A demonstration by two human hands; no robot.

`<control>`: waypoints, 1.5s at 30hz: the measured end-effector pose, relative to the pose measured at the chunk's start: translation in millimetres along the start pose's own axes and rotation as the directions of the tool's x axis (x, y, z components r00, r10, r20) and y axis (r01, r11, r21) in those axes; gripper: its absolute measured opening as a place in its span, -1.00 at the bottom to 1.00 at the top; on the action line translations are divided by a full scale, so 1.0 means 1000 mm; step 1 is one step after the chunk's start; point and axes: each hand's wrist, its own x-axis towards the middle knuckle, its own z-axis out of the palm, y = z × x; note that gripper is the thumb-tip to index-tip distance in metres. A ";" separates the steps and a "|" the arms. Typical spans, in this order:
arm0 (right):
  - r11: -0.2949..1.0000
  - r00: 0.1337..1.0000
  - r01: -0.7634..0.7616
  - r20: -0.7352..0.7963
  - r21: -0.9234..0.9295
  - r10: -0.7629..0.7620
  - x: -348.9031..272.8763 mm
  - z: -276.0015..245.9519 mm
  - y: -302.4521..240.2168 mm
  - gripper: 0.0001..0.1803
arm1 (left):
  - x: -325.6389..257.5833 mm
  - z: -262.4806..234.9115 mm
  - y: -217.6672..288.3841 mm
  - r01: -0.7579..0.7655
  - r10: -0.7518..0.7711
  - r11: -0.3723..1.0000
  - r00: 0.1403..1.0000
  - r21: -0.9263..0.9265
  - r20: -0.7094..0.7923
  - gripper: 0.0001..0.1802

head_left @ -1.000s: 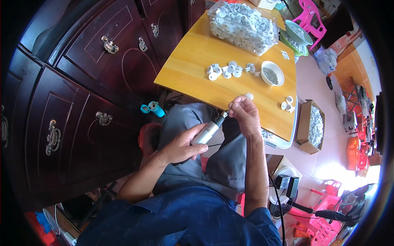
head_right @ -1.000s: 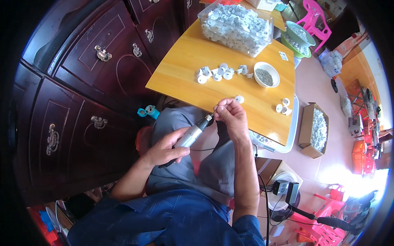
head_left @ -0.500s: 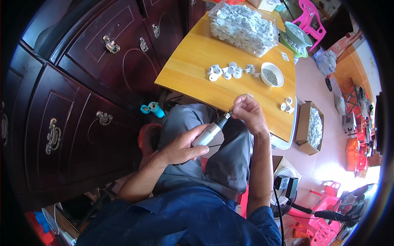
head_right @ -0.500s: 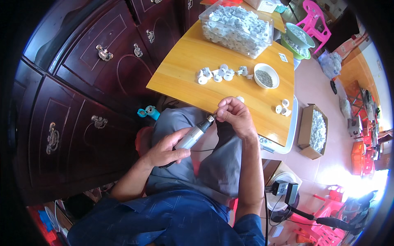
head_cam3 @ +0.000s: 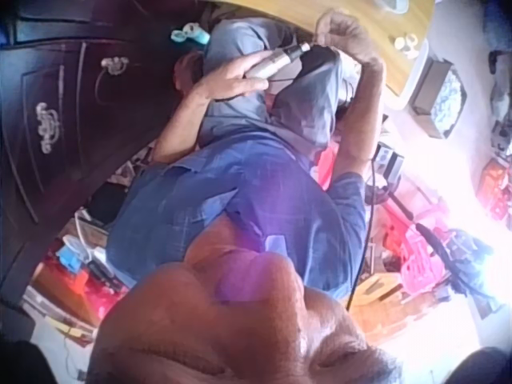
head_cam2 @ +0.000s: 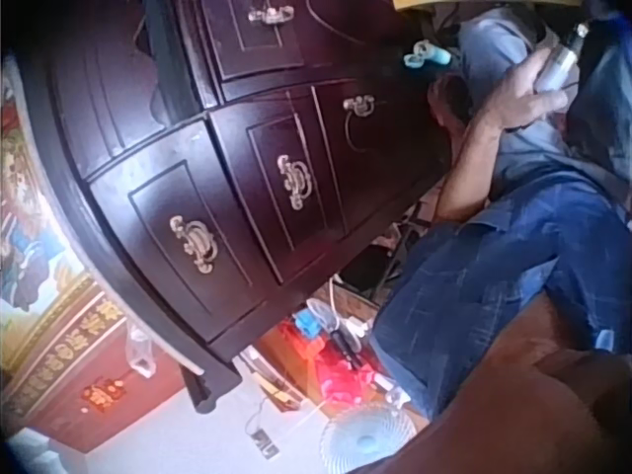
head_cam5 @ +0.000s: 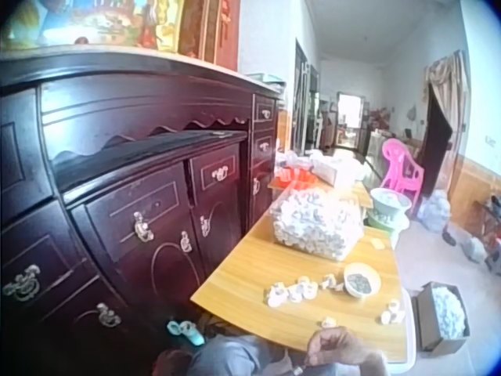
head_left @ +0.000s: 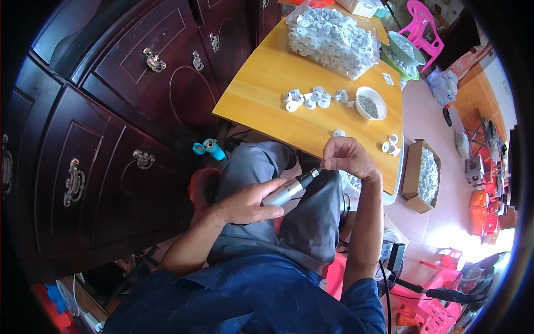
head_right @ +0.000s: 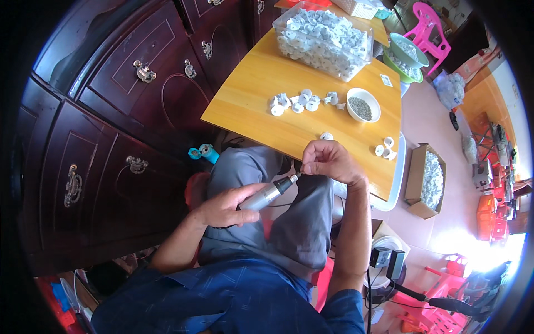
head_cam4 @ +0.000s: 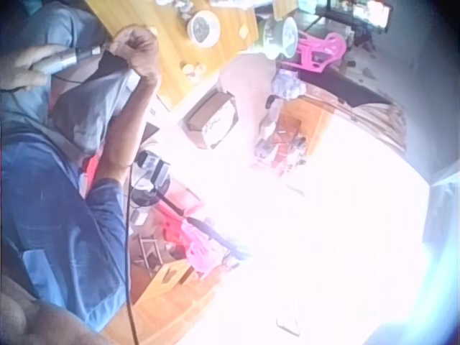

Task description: The recorder is assembling small plastic and metal components using a hand tool.

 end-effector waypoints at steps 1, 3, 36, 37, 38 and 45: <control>0.999 0.999 -0.023 0.022 -0.029 0.024 0.000 -0.001 -0.004 -0.88 | 0.000 0.000 -0.001 -0.006 0.005 1.000 1.000 0.026 0.022 -0.25; 0.994 0.995 -0.069 0.065 -0.089 0.074 0.000 -0.003 -0.010 -0.88 | 0.000 0.002 -0.004 -0.031 0.031 0.999 0.999 0.031 0.011 -0.24; 0.980 0.971 0.090 -0.234 0.175 -0.047 0.003 0.008 0.013 -0.85 | 0.003 0.003 -0.007 -0.033 0.033 0.999 0.999 -0.005 -0.040 -0.21; 0.980 0.971 0.088 -0.235 0.178 -0.045 0.003 0.008 0.014 -0.85 | 0.002 0.003 -0.005 -0.025 0.025 1.000 0.999 0.001 -0.041 -0.21; 0.979 0.971 0.093 -0.235 0.182 -0.049 0.003 0.007 0.015 -0.85 | 0.002 0.003 -0.004 -0.016 0.016 1.000 0.999 0.006 -0.041 -0.22; 0.926 0.961 0.148 -0.273 0.347 -0.051 0.008 0.013 0.021 -0.86 | 0.004 0.002 -0.018 -0.101 0.103 0.994 0.991 0.032 -0.082 -0.22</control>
